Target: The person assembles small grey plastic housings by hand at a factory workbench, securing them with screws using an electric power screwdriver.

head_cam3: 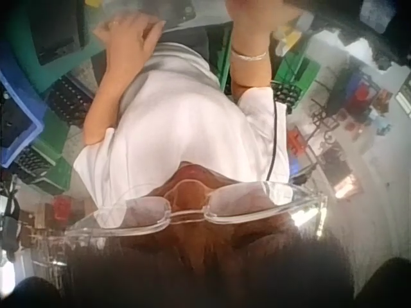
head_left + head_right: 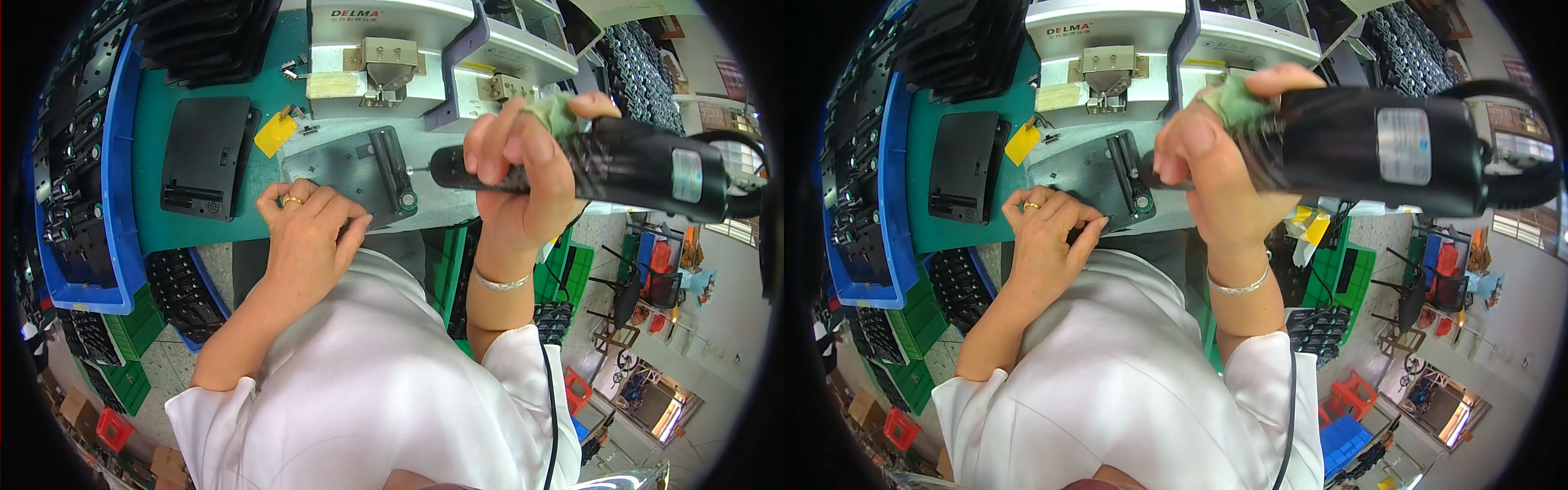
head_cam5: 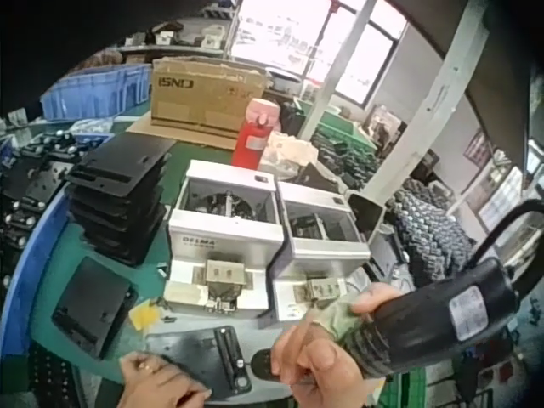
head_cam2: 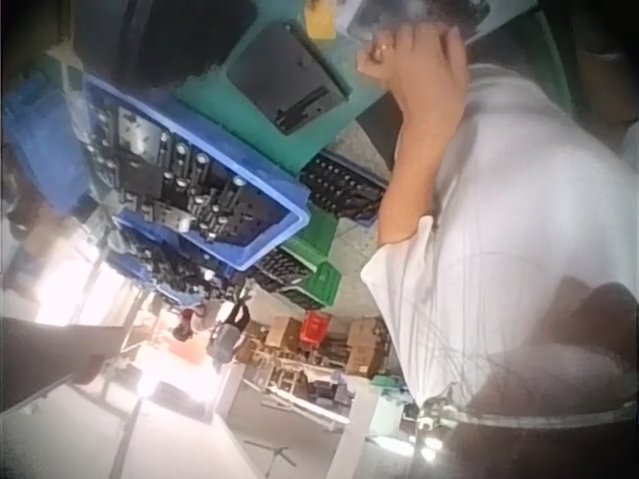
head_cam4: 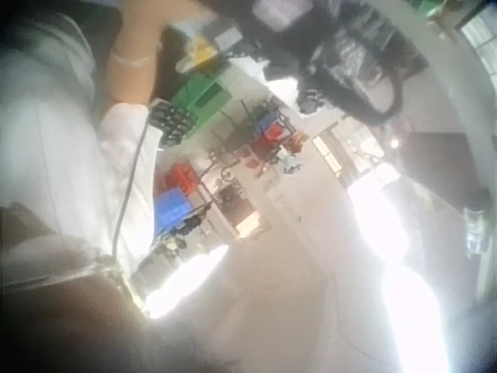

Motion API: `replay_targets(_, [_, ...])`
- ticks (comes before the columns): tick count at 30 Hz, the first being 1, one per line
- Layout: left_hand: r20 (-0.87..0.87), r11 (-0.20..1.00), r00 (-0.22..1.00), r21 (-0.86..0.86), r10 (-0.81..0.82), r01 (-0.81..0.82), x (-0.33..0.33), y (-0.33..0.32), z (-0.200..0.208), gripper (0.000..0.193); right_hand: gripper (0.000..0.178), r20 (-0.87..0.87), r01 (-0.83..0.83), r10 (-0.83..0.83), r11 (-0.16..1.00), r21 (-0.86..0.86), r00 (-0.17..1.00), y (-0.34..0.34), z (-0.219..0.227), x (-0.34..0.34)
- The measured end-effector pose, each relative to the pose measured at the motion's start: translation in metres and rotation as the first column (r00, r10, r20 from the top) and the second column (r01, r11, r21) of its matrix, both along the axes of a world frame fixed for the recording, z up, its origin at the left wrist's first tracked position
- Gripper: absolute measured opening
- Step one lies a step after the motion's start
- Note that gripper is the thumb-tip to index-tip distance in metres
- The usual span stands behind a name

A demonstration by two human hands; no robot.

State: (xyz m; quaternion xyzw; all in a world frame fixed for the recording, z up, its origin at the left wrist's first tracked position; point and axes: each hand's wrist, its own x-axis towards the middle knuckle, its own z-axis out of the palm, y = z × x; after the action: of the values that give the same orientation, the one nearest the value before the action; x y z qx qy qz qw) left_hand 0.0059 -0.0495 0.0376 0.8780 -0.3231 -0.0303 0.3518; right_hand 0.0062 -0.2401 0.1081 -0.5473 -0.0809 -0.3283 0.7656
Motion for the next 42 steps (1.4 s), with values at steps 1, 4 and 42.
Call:
replay_targets(1, [-0.002,1.000,1.000,0.000,-0.004,0.004,-0.001,-0.001,0.000,0.007,0.045,-0.007,0.035,-0.035,0.997,0.073,0.999,0.001,-0.002,-0.004])
replay_targets(4, [0.005,1.000,1.000,-0.011,0.012,-0.012,-0.003,-0.003,0.000,0.008,0.044,-0.019,0.037,-0.037,0.998,0.052,0.999,-0.002,-0.008,-0.017])
replay_targets(42, [0.223,0.998,0.975,-0.060,-0.014,0.029,0.001,-0.049,-0.006,0.023,0.045,0.005,0.158,-0.158,0.987,0.028,0.987,-0.012,-0.019,-0.036])
